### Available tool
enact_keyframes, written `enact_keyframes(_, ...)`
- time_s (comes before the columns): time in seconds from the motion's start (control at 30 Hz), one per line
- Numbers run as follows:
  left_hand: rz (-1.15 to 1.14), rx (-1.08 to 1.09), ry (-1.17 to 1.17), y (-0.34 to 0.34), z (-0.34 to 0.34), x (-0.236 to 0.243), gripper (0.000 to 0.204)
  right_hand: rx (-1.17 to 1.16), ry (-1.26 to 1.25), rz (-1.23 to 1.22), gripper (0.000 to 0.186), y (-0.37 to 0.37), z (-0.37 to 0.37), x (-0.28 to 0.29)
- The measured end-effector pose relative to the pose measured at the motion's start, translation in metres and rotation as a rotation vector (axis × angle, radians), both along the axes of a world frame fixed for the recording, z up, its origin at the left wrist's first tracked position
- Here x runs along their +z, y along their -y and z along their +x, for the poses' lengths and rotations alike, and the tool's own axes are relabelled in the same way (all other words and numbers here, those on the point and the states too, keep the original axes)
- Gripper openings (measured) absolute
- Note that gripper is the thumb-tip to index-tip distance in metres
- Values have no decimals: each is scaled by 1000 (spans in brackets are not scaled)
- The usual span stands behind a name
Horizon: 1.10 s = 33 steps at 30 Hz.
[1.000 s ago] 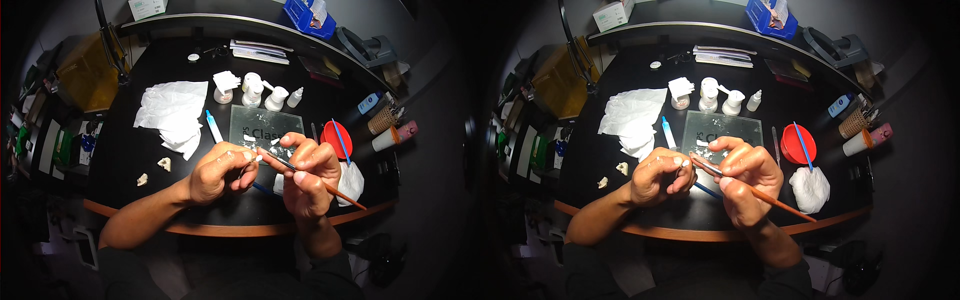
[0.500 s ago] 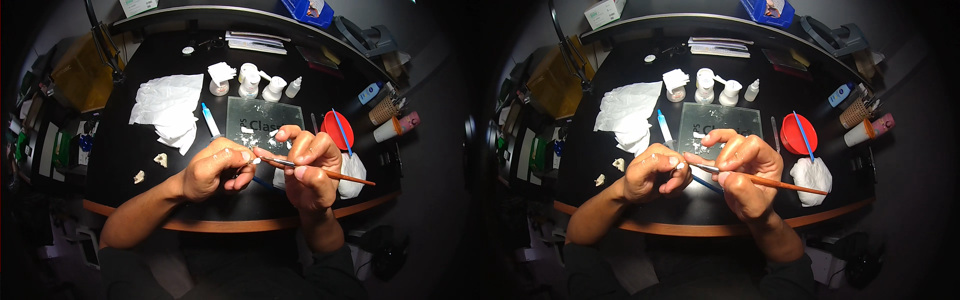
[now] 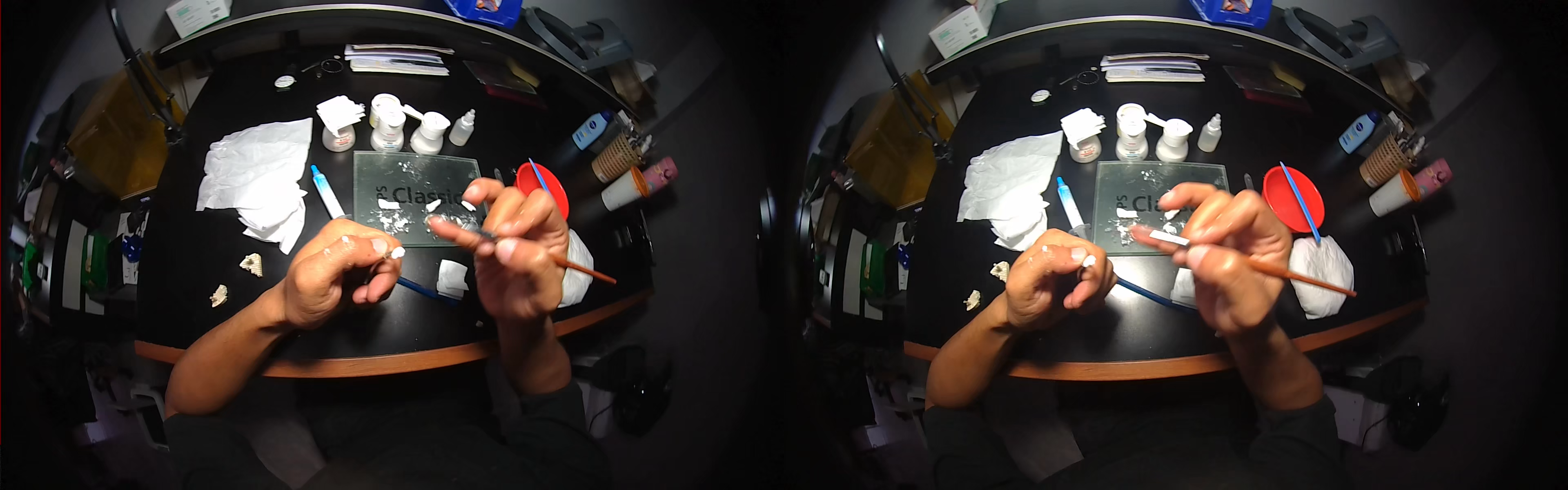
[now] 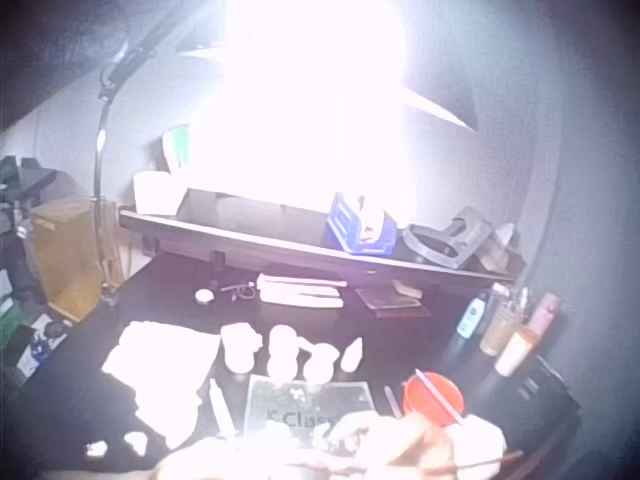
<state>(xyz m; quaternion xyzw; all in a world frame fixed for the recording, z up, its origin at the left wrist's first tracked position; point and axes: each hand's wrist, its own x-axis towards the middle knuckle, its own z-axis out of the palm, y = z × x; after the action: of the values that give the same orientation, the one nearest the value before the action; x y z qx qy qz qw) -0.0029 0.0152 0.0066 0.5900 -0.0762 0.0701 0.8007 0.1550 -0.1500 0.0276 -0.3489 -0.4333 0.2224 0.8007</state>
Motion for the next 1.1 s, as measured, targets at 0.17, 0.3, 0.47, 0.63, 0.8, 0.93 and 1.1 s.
enact_keyframes(0.17,-16,93,46,0,-1,-1,47,-279,5,-294,10,29,44,-13)
enact_keyframes(0.3,3,118,44,0,0,1,48,-445,211,-588,6,43,50,-56)
enact_keyframes(0.47,27,170,4,-2,-4,2,49,-473,201,-630,5,41,44,-70)
enact_keyframes(0.63,37,164,15,-2,-4,1,45,-479,157,-636,5,39,42,-69)
enact_keyframes(0.8,31,169,10,0,-5,2,44,-495,142,-648,4,41,43,-69)
enact_keyframes(0.93,29,183,-5,1,-8,5,45,-495,160,-658,4,40,43,-69)
enact_keyframes(1.1,53,160,13,0,-6,5,46,-501,168,-672,4,39,44,-69)
